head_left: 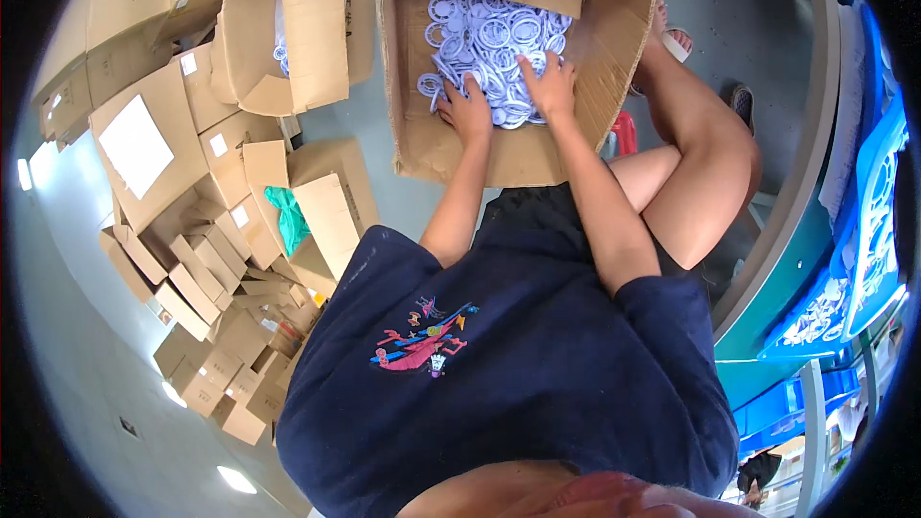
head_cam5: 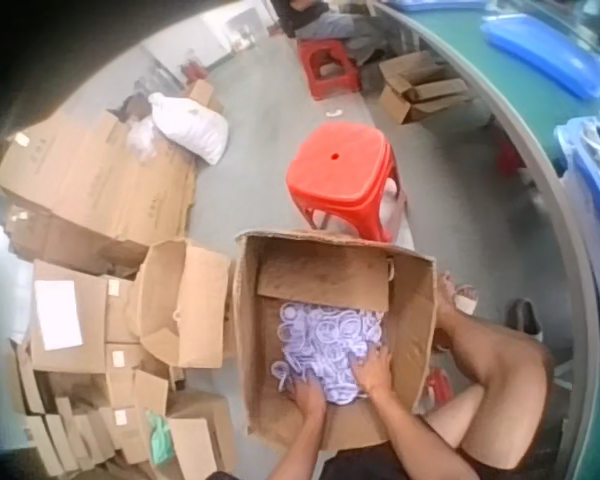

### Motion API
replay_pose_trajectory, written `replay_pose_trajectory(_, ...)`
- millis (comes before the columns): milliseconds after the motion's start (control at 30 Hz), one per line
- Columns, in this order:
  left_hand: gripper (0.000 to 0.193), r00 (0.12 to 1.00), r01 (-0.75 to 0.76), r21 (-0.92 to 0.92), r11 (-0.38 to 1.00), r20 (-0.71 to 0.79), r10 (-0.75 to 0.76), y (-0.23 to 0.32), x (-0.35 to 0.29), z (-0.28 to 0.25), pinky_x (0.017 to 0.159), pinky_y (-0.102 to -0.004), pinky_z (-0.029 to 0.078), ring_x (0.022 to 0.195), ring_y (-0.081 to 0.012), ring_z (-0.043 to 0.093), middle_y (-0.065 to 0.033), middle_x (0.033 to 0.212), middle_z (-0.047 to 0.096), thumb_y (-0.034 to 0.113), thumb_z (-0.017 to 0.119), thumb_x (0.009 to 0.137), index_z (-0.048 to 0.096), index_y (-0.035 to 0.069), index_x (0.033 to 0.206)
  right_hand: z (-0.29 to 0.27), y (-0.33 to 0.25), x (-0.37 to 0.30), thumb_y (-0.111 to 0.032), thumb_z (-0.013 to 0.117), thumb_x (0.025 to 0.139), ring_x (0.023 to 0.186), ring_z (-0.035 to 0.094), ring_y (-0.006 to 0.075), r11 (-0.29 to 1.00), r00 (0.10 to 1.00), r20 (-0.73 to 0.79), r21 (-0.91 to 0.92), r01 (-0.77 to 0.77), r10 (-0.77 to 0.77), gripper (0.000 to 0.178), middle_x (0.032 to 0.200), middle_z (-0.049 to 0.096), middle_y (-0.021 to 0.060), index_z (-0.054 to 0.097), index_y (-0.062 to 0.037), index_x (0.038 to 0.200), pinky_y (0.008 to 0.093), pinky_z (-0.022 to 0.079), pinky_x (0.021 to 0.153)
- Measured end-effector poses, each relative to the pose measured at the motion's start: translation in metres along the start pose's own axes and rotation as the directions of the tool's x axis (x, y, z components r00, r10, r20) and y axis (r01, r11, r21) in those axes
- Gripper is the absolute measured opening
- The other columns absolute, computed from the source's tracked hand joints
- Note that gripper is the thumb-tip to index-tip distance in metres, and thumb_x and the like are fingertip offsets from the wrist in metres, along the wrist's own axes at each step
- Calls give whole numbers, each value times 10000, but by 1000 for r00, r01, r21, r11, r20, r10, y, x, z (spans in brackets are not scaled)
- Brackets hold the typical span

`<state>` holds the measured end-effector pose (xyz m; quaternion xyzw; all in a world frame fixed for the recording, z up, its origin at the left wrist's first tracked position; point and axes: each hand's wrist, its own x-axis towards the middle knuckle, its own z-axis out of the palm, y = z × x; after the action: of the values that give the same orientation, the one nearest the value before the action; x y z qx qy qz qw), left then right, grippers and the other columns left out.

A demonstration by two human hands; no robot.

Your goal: Assembling circular plastic components using a mallet and sorting them into trays and boxes.

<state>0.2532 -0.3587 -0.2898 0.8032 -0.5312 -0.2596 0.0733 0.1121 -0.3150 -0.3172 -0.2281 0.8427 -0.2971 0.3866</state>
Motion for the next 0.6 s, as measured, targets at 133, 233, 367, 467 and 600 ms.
replay_pose_trajectory(133, 705, 999, -16, -82, 996, -44, 12, 20, -27, 10, 1228, -552, 252, 1468, -511, 322, -372, 1556, 370, 533, 500, 1055, 500, -10, 1505, 12, -2, -16, -624, 700, 907, 1346, 445, 521, 951, 982, -30, 256, -172, 186, 811, 1433, 457, 358, 538, -47, 1454, 559, 365, 1163)
replay_pose_trajectory(233, 628, 988, -132, -201, 971, 56, 146, 32, -57, 7, 1184, -502, 344, 1403, -493, 426, -349, 1508, 438, 424, 567, 1052, 520, -45, 1467, 13, -11, -21, -593, 699, 914, 1362, 452, 526, 911, 961, -9, 321, -258, 275, 824, 1469, 440, 363, 509, -55, 1509, 533, 378, 1160)
replay_pose_trajectory(367, 579, 929, -306, -48, 951, 202, 309, 32, -67, -30, 1097, -486, 452, 1320, -466, 552, -320, 1411, 563, 363, 618, 1029, 550, -27, 1452, -5, -1, -25, -631, 665, 921, 1344, 490, 538, 922, 985, 19, 351, -166, 170, 857, 1441, 496, 366, 500, -46, 1526, 538, 405, 1142)
replay_pose_trajectory(467, 486, 934, -122, 6, 993, 339, 113, 68, -54, -85, 984, -496, 510, 1193, -449, 645, -283, 1270, 690, 385, 608, 1032, 662, -4, 1319, -10, 0, -25, -689, 649, 911, 1357, 478, 552, 957, 977, 0, 202, -210, 214, 965, 1479, 440, 381, 393, -57, 1594, 550, 404, 1145)
replay_pose_trajectory(600, 622, 937, -348, 217, 912, 43, 347, 26, 8, -64, 1114, -530, 398, 1397, -441, 472, -275, 1449, 561, 481, 589, 1033, 588, -5, 1420, -6, 2, -1, -780, 589, 890, 1372, 454, 574, 917, 927, 102, 137, -373, 362, 1026, 1520, 374, 389, 393, -63, 1596, 572, 375, 1169)
